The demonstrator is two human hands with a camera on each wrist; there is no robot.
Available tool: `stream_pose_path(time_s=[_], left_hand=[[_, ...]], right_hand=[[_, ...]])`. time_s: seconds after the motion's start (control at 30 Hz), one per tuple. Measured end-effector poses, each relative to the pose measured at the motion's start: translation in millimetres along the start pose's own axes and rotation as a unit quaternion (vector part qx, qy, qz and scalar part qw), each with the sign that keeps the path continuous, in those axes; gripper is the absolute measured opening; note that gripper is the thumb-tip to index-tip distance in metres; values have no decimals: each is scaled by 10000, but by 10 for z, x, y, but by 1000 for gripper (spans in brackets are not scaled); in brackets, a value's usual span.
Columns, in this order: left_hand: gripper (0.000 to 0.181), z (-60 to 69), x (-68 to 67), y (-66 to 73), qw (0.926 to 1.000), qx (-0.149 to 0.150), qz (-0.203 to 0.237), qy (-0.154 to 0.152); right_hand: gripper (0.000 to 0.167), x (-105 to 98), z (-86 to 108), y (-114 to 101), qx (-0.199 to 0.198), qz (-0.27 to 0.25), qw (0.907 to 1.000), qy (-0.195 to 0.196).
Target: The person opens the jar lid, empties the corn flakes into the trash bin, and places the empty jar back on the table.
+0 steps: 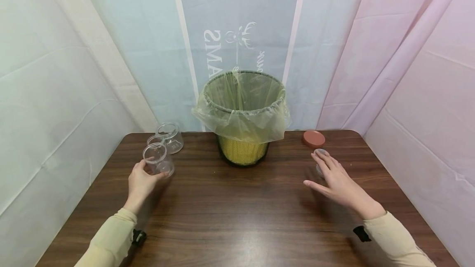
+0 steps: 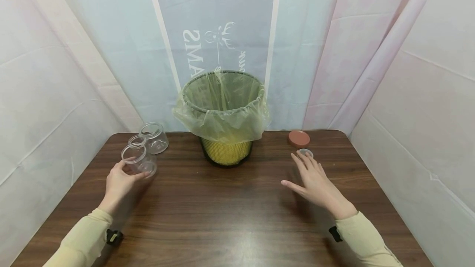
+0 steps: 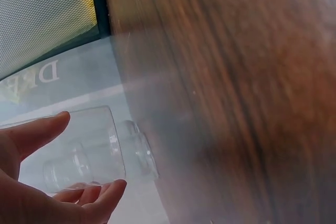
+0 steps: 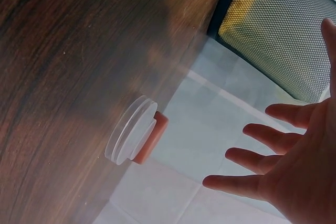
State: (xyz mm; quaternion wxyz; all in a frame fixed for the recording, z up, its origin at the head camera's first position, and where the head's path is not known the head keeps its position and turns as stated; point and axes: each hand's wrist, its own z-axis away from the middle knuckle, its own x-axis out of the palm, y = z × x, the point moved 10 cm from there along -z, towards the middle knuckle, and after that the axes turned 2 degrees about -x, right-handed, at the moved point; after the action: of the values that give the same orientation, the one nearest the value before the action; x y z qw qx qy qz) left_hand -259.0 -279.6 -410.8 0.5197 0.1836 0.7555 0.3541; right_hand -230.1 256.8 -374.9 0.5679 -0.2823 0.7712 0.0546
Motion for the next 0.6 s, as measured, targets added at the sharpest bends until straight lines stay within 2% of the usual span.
stream_pose_path(time_s=[0.6], left_hand=[[58, -29, -60, -229, 9979, -386, -449, -276]], right_hand=[[83, 25, 3, -32, -58, 121, 9999, -15]])
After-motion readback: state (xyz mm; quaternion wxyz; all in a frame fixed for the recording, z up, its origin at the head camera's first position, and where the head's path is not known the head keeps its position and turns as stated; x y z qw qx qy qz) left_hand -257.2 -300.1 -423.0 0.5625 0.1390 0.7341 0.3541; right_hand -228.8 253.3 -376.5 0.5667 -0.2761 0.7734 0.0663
